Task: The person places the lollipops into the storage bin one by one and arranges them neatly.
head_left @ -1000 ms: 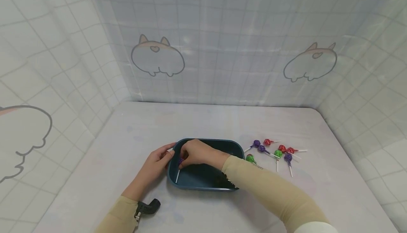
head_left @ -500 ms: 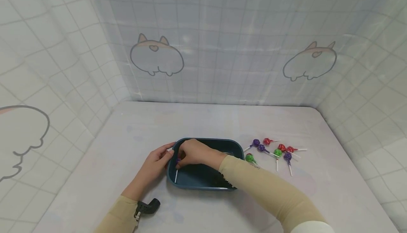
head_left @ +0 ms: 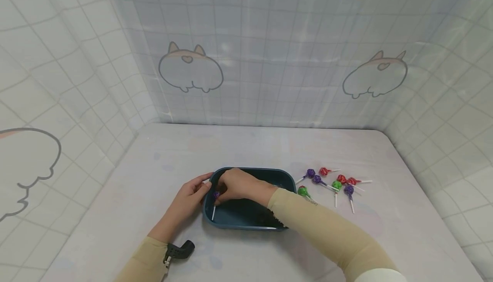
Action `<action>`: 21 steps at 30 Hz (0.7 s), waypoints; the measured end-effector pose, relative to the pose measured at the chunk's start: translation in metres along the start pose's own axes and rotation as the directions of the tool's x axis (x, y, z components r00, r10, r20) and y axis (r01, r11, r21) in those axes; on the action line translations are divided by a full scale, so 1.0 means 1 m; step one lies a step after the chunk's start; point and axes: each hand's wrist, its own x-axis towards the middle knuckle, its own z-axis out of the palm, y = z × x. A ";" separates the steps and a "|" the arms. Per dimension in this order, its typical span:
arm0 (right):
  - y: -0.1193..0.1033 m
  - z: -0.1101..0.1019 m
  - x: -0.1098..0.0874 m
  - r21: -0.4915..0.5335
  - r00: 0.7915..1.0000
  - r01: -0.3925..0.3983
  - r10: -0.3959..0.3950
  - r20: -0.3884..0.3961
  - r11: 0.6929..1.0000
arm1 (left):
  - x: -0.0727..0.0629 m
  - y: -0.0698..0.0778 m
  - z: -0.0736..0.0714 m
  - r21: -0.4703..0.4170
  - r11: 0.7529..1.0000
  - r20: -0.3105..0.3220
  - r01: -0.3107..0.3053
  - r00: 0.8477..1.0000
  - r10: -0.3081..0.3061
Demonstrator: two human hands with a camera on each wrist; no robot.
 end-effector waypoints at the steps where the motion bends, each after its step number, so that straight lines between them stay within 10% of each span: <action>1: 0.000 -0.001 -0.001 0.004 1.000 0.001 -0.001 0.001 1.000 | 0.000 0.000 0.000 0.000 1.000 -0.002 0.000 1.000 0.000; 21: 0.022 -0.058 -0.054 0.145 0.991 -0.050 0.067 -0.117 0.988 | 0.012 -0.040 0.002 0.030 0.999 -0.042 -0.023 0.999 0.024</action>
